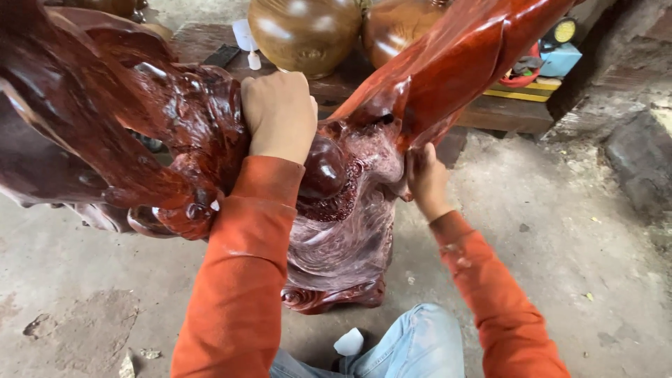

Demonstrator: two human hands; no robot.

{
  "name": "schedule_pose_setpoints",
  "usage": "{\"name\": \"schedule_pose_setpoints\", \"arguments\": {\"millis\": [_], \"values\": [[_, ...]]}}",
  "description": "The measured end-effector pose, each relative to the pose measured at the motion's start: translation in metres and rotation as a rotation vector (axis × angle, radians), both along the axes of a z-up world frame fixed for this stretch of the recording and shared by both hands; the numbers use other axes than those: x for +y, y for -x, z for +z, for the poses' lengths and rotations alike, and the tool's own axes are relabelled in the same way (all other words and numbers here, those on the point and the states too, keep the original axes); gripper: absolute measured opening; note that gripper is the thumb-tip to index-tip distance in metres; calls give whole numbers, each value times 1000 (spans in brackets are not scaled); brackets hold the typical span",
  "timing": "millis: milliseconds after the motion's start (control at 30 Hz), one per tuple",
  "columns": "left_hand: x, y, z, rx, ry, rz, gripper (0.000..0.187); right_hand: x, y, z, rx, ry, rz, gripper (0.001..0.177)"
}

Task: Sanding a large, intricately carved wooden sculpture by hand using sandpaper to smooth the surface.

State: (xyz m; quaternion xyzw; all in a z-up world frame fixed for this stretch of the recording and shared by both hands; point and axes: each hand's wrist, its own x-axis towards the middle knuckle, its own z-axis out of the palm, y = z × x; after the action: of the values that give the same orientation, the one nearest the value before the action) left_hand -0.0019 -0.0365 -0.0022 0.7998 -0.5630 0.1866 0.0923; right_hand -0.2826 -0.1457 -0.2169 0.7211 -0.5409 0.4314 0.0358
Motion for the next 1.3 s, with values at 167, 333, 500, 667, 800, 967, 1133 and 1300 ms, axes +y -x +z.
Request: {"name": "schedule_pose_setpoints", "arguments": {"millis": [167, 333, 500, 667, 800, 967, 1133, 1300], "values": [[14, 3, 0, -101, 137, -34, 31, 0, 3, 42, -68, 148, 208, 11], [12, 5, 14, 3, -18, -11, 27, 15, -2, 0, -232, -118, 58, 20], [15, 5, 12, -22, -59, 3, 30, -18, 22, -13, 71, -197, 150, 35], [25, 10, 21, -6, -53, 20, 31, 8, -3, 12, 12, -129, 48, 20], [19, 9, 17, 13, -74, 8, 30, 38, 11, 3, -81, -239, 144, 17], [27, 13, 19, -20, -26, 10, 29, -13, 13, 20, 50, -144, 47, 29], [22, 11, 16, -10, 29, 7, 27, -22, 5, 24, 21, 17, -62, 17], [16, 7, 14, -13, 24, 2, 27, -14, -6, 37, -187, 133, -130, 12]]}}
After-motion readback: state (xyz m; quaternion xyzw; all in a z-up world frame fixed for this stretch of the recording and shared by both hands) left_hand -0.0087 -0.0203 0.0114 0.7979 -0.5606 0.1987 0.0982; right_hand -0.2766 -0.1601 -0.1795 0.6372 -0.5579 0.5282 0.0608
